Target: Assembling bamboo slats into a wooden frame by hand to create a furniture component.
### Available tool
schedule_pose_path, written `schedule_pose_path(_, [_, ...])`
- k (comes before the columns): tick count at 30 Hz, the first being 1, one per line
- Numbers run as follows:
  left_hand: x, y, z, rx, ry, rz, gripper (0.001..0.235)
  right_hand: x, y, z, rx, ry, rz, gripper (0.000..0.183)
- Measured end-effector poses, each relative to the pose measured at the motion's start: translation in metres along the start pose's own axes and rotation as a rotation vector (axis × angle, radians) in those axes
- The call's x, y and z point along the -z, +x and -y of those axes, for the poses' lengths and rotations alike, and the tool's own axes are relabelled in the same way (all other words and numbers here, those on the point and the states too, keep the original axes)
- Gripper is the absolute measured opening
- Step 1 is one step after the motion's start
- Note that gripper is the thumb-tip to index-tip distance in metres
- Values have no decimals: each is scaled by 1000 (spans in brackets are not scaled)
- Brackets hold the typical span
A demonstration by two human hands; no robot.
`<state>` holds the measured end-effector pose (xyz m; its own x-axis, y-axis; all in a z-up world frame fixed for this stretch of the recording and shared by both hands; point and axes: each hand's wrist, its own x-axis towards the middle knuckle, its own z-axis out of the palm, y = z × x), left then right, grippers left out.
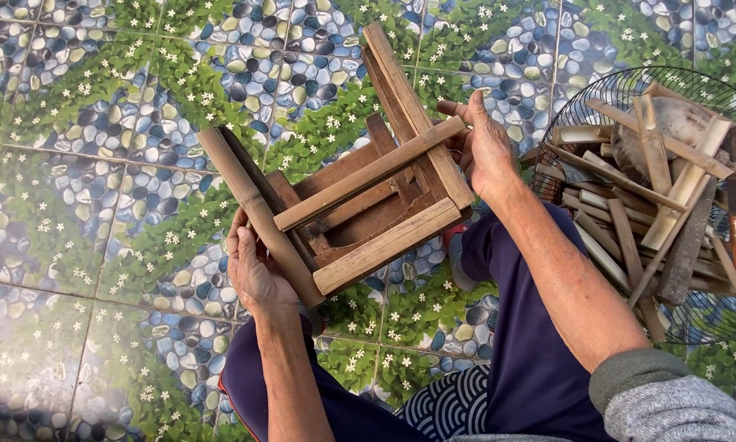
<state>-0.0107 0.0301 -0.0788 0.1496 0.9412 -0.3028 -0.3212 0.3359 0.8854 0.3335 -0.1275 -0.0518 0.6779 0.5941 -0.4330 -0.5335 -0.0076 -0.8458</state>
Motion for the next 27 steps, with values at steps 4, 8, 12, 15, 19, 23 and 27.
schedule_pose_path(4, [-15, -11, -14, 22, 3, -25, 35, -2, 5, -1, -54, 53, 7, 73])
schedule_pose_path(8, [-25, -19, -21, 44, -7, -37, 33, -10, -5, 8, -93, 72, 16, 72])
schedule_pose_path(12, [-32, -22, -25, 56, -28, -54, 33, -17, -8, 8, -109, 91, 21, 72])
schedule_pose_path(15, [-30, -19, -22, 57, -50, -55, 32, -15, -4, 3, -105, 78, 3, 67])
schedule_pose_path(19, [-30, -21, -25, 54, -61, -59, 31, -13, 1, 0, -104, 54, 15, 65])
schedule_pose_path(23, [-33, -23, -26, 56, -70, -58, 30, -6, 7, -3, -97, 59, 25, 59])
schedule_pose_path(27, [-30, -20, -21, 56, -81, -68, 32, -13, 3, 2, -91, 7, -1, 48])
